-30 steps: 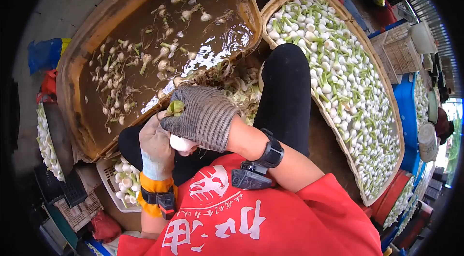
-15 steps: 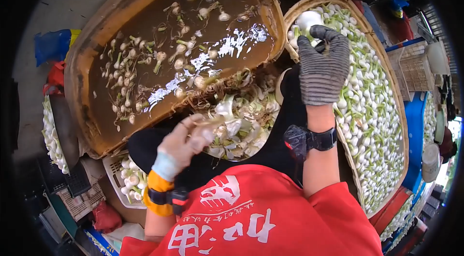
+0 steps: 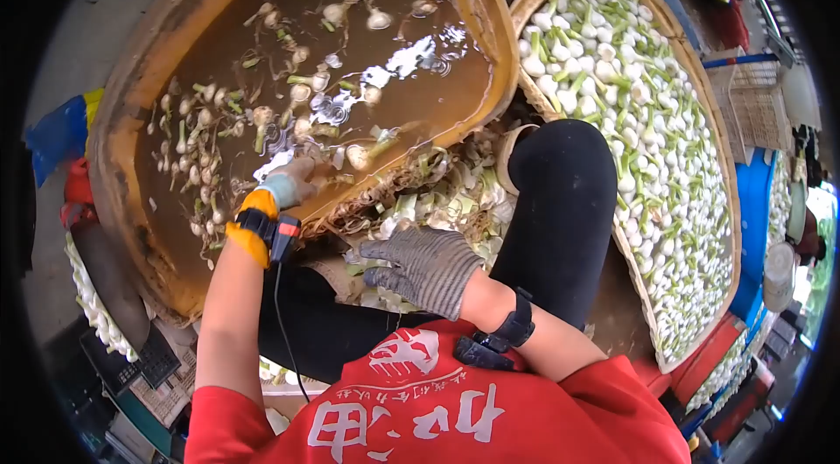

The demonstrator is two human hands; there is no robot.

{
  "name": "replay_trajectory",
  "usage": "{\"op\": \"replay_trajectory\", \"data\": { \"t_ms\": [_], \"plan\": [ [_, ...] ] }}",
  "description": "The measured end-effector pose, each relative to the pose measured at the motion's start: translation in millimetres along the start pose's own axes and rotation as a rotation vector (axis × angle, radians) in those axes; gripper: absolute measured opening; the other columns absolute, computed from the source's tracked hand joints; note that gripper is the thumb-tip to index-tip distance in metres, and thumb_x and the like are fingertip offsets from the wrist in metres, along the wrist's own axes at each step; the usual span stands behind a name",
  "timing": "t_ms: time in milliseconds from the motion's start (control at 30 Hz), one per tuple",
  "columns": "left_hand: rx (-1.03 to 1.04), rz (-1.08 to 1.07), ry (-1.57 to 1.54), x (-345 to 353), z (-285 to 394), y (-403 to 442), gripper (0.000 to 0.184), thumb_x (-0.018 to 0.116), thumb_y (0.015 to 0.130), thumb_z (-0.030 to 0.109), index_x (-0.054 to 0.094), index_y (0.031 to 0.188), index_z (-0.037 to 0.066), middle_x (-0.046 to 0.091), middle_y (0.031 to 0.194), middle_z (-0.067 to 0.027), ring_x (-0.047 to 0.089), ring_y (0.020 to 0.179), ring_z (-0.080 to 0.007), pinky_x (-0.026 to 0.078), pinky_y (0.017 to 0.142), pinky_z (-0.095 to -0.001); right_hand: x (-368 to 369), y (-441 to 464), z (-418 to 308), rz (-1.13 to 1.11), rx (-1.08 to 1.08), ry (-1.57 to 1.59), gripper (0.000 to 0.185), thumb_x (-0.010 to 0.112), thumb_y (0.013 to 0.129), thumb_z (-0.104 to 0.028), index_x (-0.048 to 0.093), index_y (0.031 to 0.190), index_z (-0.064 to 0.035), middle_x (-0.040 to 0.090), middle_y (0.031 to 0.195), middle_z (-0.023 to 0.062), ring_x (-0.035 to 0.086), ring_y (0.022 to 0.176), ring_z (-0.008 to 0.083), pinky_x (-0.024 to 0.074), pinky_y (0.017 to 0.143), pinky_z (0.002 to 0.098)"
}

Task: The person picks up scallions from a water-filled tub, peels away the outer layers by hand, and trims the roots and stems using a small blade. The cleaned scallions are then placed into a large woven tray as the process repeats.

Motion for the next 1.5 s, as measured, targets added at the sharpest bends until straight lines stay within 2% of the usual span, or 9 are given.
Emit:
{"op": "replay_trajectory", "data": {
  "t_ms": [100, 167, 233, 300, 433, 567, 1067, 1300, 1500],
  "plan": [
    [0.199, -0.156, 0.215, 29, 26, 41, 0.05, 0.061, 0.081, 0.013, 0.058, 0.131, 0.012, 0.068, 0.112, -0.012, 0.065, 0.099, -0.0309, 0.052, 0.085, -0.0393, -9, 3, 3, -0.004, 0.056, -0.03, 0.036, 0.057, 0.094, -0.029, 0.062, 0.129, -0.0242, 0.066, 0.092, 0.0129, 0.065, 0.084, 0.0319, 0.0516, 0.074, 0.0419],
    [-0.026, -0.238, -0.006, 28, 27, 36, 0.041, 0.058, 0.083, 0.008, 0.059, 0.124, 0.009, 0.067, 0.103, -0.0123, 0.066, 0.088, -0.0267, 0.053, 0.073, -0.0347, -17, -1, 6, 0.082, 0.025, -0.122, 0.037, 0.057, 0.093, -0.025, 0.061, 0.13, -0.0243, 0.066, 0.092, 0.0119, 0.064, 0.084, 0.0324, 0.0517, 0.074, 0.042],
    [0.055, -0.522, -1.096, 55, 26, 38, 0.013, 0.055, 0.094, 0.007, 0.058, 0.107, 0.005, 0.058, 0.082, -0.004, 0.057, 0.068, -0.0133, 0.044, 0.054, -0.0233, -32, -4, 4, 0.2, -0.061, -0.055, 0.036, 0.057, 0.093, -0.027, 0.063, 0.128, -0.0233, 0.067, 0.092, 0.0107, 0.064, 0.083, 0.0323, 0.0515, 0.074, 0.0425],
    [0.15, -0.34, -1.485, 14, 74, -8, 0.041, 0.055, 0.098, 0.042, 0.056, 0.117, 0.005, 0.062, 0.09, -0.0037, 0.055, 0.064, -0.0108, 0.043, 0.051, -0.0204, -34, -4, 10, 0.281, -0.106, 0.055, 0.031, 0.058, 0.092, -0.028, 0.067, 0.12, -0.0205, 0.067, 0.092, 0.0095, 0.064, 0.082, 0.0315, 0.051, 0.074, 0.0426],
    [0.272, -0.045, -1.926, -27, 131, -112, 0.067, 0.03, 0.099, 0.064, 0.057, 0.114, 0.005, 0.063, 0.098, -0.0063, 0.057, 0.07, -0.0112, 0.046, 0.056, -0.0197, -32, -3, -10, 0.191, -0.172, -0.085, 0.022, 0.063, 0.084, -0.017, 0.074, 0.102, -0.0192, 0.07, 0.093, 0.0008, 0.065, 0.086, 0.0244, 0.0529, 0.073, 0.0391],
    [0.359, 0.064, -2.303, -4, 167, -169, 0.068, 0.041, 0.094, 0.067, 0.056, 0.116, 0.004, 0.061, 0.104, -0.009, 0.058, 0.08, -0.0171, 0.049, 0.064, -0.0239, -51, -4, -49, 0.464, -0.304, -0.069, 0.027, 0.059, 0.089, -0.031, 0.07, 0.112, -0.0204, 0.067, 0.103, 0.0055, 0.064, 0.09, 0.0267, 0.0515, 0.075, 0.0391],
    [0.656, 0.16, -2.048, 17, 213, -240, 0.031, 0.041, 0.104, 0.031, 0.055, 0.106, 0.004, 0.059, 0.105, -0.0071, 0.06, 0.095, -0.0219, 0.052, 0.082, -0.0372, -58, -46, -88, 0.504, -0.167, -0.165, 0.016, 0.071, 0.078, -0.022, 0.065, 0.089, -0.0129, 0.064, 0.082, 0.0066, 0.064, 0.073, 0.0272, 0.0504, 0.063, 0.0396],
    [0.76, 0.156, -2.189, 22, 210, -256, 0.036, 0.036, 0.106, 0.037, 0.051, 0.117, 0.006, 0.06, 0.112, -0.0077, 0.058, 0.091, -0.0228, 0.049, 0.077, -0.0351, -63, -53, -91, 0.435, -0.186, 0.098, 0.022, 0.062, 0.083, -0.028, 0.07, 0.098, -0.0144, 0.066, 0.085, 0.0096, 0.064, 0.078, 0.031, 0.0512, 0.066, 0.0417],
    [0.507, 0.316, -2.078, 35, 204, -251, 0.044, 0.039, 0.105, 0.04, 0.056, 0.118, 0.002, 0.066, 0.115, -0.0106, 0.065, 0.094, -0.0185, 0.054, 0.079, -0.0294, -37, -48, -109, 0.367, -0.282, -0.443, 0.018, 0.065, 0.08, -0.026, 0.069, 0.094, -0.0162, 0.064, 0.082, 0.0061, 0.064, 0.07, 0.0273, 0.0494, 0.061, 0.0423]
  ]
}}
Point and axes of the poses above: each hand's wrist, its own y-axis towards the middle knuckle, its own x-axis out of the palm, z = x × y, the point moved 8 cm from there along y, towards the middle knuckle
